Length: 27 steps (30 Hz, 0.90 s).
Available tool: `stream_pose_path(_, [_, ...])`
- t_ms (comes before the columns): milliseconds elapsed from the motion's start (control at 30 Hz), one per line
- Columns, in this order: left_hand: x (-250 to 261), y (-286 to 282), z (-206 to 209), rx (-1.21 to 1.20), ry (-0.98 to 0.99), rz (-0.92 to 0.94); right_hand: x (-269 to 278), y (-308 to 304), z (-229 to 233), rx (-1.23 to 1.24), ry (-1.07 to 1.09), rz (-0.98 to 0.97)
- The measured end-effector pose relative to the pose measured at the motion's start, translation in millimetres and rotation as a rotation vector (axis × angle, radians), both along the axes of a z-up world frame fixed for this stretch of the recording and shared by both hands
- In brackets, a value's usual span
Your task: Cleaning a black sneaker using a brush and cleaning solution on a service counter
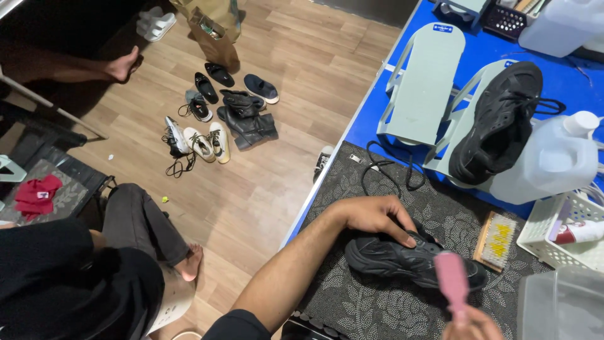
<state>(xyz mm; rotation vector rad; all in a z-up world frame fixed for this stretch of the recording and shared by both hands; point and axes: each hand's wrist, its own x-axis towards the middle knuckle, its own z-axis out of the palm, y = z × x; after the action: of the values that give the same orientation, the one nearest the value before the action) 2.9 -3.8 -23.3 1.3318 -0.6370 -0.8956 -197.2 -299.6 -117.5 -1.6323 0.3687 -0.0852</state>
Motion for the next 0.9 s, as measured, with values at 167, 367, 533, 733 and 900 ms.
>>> stream_pose_path(167, [-4.6,2.9,1.5,-0.012,0.039,-0.012,22.6,-34.6,-27.8,0.091,-0.039,0.223])
stream_pose_path(367, [-2.5,2.8,7.7,0.054,-0.109,-0.037,4.8,41.3,76.0,0.150,-0.173,-0.126])
stream_pose_path(533, [-3.6,5.0,17.9,0.090,-0.079,-0.013,-10.6,71.7,94.3,0.238,-0.151,0.041])
stream_pose_path(733, [-4.5,3.5,25.9,0.104,0.083,-0.012,-8.9,46.9,79.6,0.238,-0.141,-0.118])
stream_pose_path(900, [-4.6,2.1,32.7,0.081,0.080,-0.008,-10.0,52.0,93.6,0.136,-0.184,-0.070])
